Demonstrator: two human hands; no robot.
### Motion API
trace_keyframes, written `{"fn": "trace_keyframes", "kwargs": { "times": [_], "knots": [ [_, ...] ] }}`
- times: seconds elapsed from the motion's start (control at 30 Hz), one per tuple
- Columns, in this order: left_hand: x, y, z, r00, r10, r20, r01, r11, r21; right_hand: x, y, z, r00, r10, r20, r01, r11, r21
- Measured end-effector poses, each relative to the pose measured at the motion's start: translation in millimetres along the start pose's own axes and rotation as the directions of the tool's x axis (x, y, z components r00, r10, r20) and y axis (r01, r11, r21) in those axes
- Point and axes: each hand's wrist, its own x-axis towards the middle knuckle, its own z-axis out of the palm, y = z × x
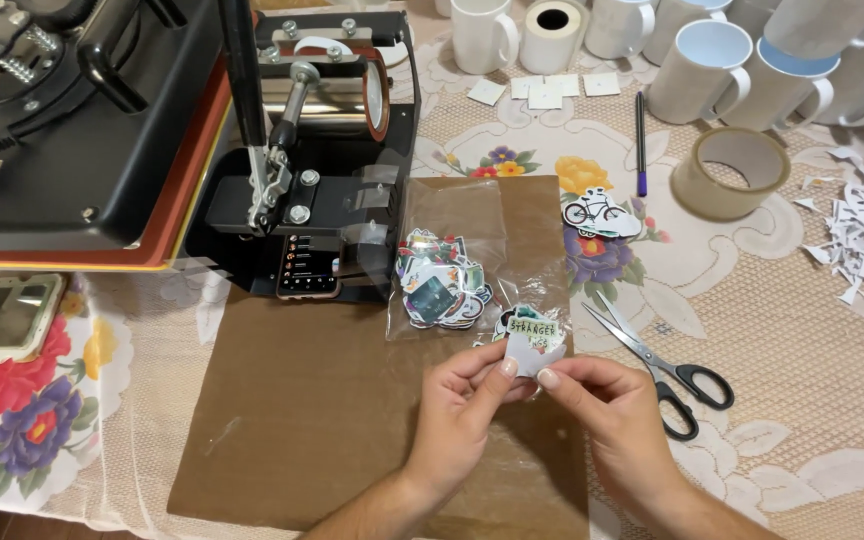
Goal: The person is preparing stickers by cutting small pieces of clear tape with scissors and applying them to each sticker.
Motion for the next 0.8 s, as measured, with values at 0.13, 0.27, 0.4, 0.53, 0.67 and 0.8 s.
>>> {"fn": "trace_keyframes", "kwargs": {
  "times": [0.13, 0.27, 0.4, 0.53, 0.67, 0.8],
  "knots": [
    [-3.5, 7.0, 4.1, 0.995, 0.096, 0.039, -0.099, 0.992, 0.077, -1.5, -5.5, 3.8, 0.998, 0.007, 0.056, -0.01, 0.999, 0.052],
    [-6.0, 5.7, 5.9, 0.992, 0.122, 0.022, -0.124, 0.988, 0.094, -0.5, 0.1, -0.2, 0.999, -0.011, 0.053, 0.008, 0.998, 0.061],
    [-8.9, 5.7, 8.2, 0.99, 0.14, 0.003, -0.139, 0.98, 0.141, 0.8, 5.9, -3.7, 0.997, -0.055, 0.058, 0.052, 0.998, 0.042],
    [-13.7, 9.5, 14.4, 0.984, 0.176, 0.039, -0.18, 0.975, 0.134, -0.6, 3.2, -0.8, 1.0, -0.017, 0.016, 0.017, 0.999, 0.038],
    [-20.0, 13.9, 20.6, 0.962, 0.269, 0.045, -0.272, 0.94, 0.208, -2.7, 3.5, 0.9, 0.994, -0.105, 0.011, 0.105, 0.994, -0.012],
    [-27.6, 12.1, 21.3, 0.851, 0.511, 0.124, -0.488, 0.682, 0.544, -5.3, 4.1, 0.5, 0.985, -0.166, 0.039, 0.167, 0.986, -0.004]
  ]
}}
